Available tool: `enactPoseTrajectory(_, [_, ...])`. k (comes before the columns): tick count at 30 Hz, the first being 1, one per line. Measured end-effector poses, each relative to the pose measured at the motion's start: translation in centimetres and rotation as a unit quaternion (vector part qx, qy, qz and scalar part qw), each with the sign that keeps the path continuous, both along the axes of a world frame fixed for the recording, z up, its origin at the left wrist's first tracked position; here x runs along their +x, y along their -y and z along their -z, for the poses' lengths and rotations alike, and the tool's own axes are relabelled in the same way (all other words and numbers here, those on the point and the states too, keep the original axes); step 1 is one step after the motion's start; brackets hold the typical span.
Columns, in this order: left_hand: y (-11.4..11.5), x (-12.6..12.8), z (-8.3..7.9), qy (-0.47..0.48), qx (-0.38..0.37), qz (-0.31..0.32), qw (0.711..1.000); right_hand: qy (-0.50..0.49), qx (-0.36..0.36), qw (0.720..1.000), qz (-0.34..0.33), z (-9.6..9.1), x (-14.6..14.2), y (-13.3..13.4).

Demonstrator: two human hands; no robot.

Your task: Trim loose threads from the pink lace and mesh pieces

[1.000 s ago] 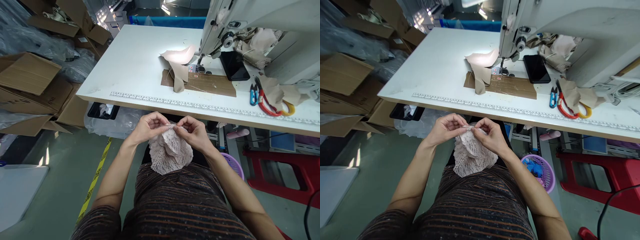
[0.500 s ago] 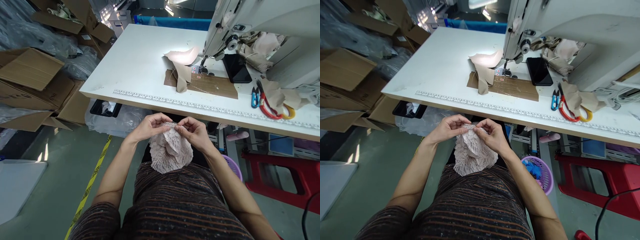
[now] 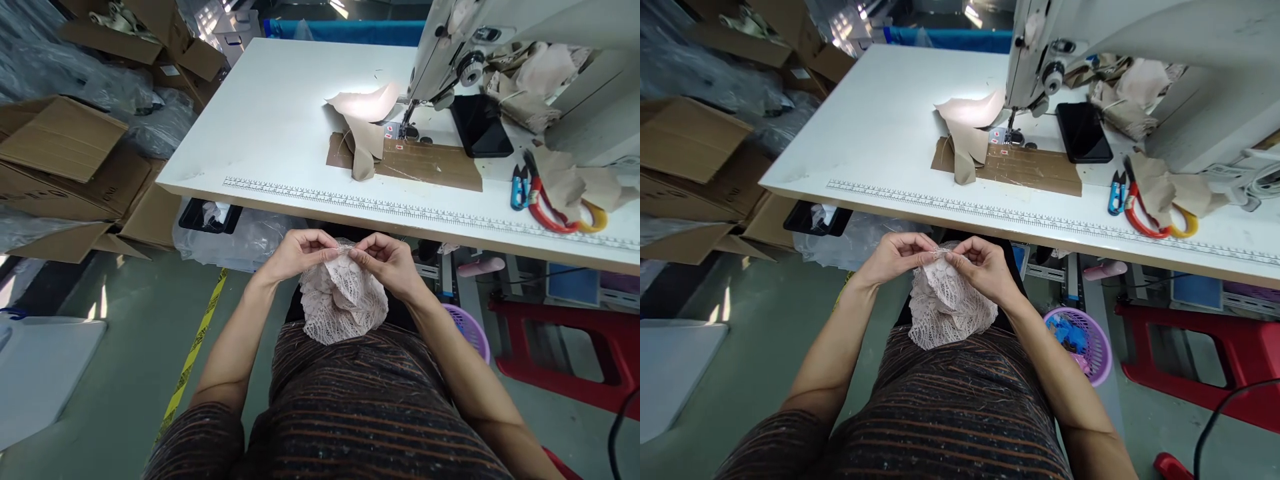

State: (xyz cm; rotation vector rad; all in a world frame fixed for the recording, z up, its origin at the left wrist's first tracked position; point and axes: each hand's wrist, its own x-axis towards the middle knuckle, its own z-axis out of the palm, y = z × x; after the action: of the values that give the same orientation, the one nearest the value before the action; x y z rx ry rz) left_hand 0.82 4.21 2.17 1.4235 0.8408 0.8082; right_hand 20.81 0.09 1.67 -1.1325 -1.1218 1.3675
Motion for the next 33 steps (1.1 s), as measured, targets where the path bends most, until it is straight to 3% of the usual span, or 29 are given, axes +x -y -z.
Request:
enactPoseTrajectory(5, [-0.1,0.3,-0.1,0.007,0.025,0.006,1.0,0.001,0.002,1.0,-0.012,0.0,0.2,0.0])
enactPoseTrajectory(8, [0.8,-0.1,-1.1,0.005,0.06,0.019,0.998,0.021,0.023,0.999,-0.034,-0.9,0.6,1.4])
enactPoseTrajectory(14, [6.1,-1.4,-4.8,0.003,0.141,0.139,0.98,0.041,0.039,0.975,-0.214,-4.3,2.1,7.3])
enactPoseTrajectory(18, [9.1,-1.9,-6.2,-0.005,0.124,0.167,0.978,0.005,0.033,0.961,-0.273,-5.5,2.5,9.2])
enactPoseTrajectory(22, [8.7,-2.4,-5.5,-0.028,0.09,0.186,0.978,-0.05,0.022,0.963,-0.262,-5.9,3.4,9.2])
enactPoseTrajectory(25, [6.7,-1.9,-3.2,-0.075,0.101,0.142,0.982,-0.05,0.021,0.977,-0.207,-6.3,5.1,8.6])
enactPoseTrajectory(27, [5.2,-0.9,-1.0,-0.152,0.142,0.032,0.978,-0.025,0.051,0.992,-0.113,-6.8,6.6,7.2])
enactPoseTrajectory(29, [4.0,0.6,1.1,-0.22,0.182,-0.021,0.958,0.002,0.111,0.994,0.011,-7.6,8.2,4.6])
enactPoseTrajectory(32, [3.2,2.7,3.2,-0.256,0.227,-0.005,0.94,0.005,0.231,0.961,0.153,-9.2,10.7,-1.4])
enactPoseTrajectory(33, [3.1,3.1,3.6,-0.258,0.238,0.006,0.936,-0.007,0.265,0.951,0.157,-9.7,11.4,-3.4])
